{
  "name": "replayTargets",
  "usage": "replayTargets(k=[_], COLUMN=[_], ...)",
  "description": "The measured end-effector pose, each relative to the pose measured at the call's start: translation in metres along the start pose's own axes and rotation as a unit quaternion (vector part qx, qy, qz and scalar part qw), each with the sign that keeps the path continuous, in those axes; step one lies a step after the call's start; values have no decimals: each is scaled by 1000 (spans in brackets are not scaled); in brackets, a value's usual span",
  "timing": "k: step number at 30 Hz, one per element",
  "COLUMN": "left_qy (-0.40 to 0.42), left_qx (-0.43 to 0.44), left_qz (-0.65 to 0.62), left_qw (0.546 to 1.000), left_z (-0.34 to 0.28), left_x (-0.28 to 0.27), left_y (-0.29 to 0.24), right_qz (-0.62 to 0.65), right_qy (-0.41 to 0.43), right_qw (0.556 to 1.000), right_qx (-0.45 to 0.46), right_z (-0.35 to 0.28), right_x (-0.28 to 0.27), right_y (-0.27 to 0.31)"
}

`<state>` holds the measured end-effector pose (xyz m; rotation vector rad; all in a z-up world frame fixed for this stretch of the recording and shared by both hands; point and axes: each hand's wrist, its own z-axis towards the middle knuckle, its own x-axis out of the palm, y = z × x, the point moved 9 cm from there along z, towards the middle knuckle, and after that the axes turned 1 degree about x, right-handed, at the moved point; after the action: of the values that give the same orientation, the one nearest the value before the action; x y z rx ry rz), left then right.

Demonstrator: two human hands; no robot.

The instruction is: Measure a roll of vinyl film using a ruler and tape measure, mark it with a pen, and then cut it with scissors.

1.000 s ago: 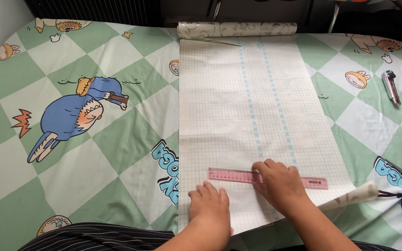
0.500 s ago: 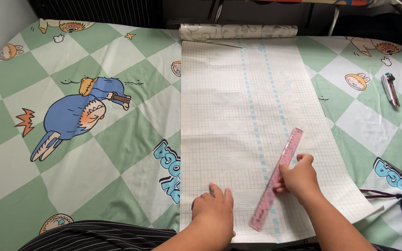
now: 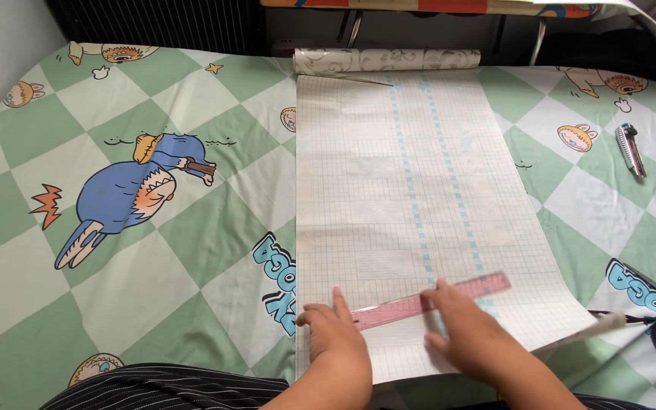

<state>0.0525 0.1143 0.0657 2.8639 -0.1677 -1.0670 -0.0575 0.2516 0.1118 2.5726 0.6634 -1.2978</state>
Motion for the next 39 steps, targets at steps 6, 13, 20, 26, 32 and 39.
replayTargets(k=[6,13,20,26,32,39], left_qy=[7,-99,-381,-302,-195,-192], left_qx=[-45,-26,-119,-240,-303,-294], left_qz=[-124,-233,-276,-347,-326,-317], left_qw=[991,967,874,855,874,881], left_z=[16,37,75,143,190,185], left_x=[20,-23,-194,-202,-157,-165], left_y=[-11,63,265,399,437,434], right_qz=[-65,-15,-46,-67,-19,-38], right_qy=[49,55,-201,-287,-357,-395], right_qw=[994,993,974,955,934,918], right_qx=[-75,-102,-97,-41,-4,-8], right_z=[3,75,139,261,364,371], right_x=[34,29,-259,-388,-462,-467], right_y=[10,-19,25,39,20,15])
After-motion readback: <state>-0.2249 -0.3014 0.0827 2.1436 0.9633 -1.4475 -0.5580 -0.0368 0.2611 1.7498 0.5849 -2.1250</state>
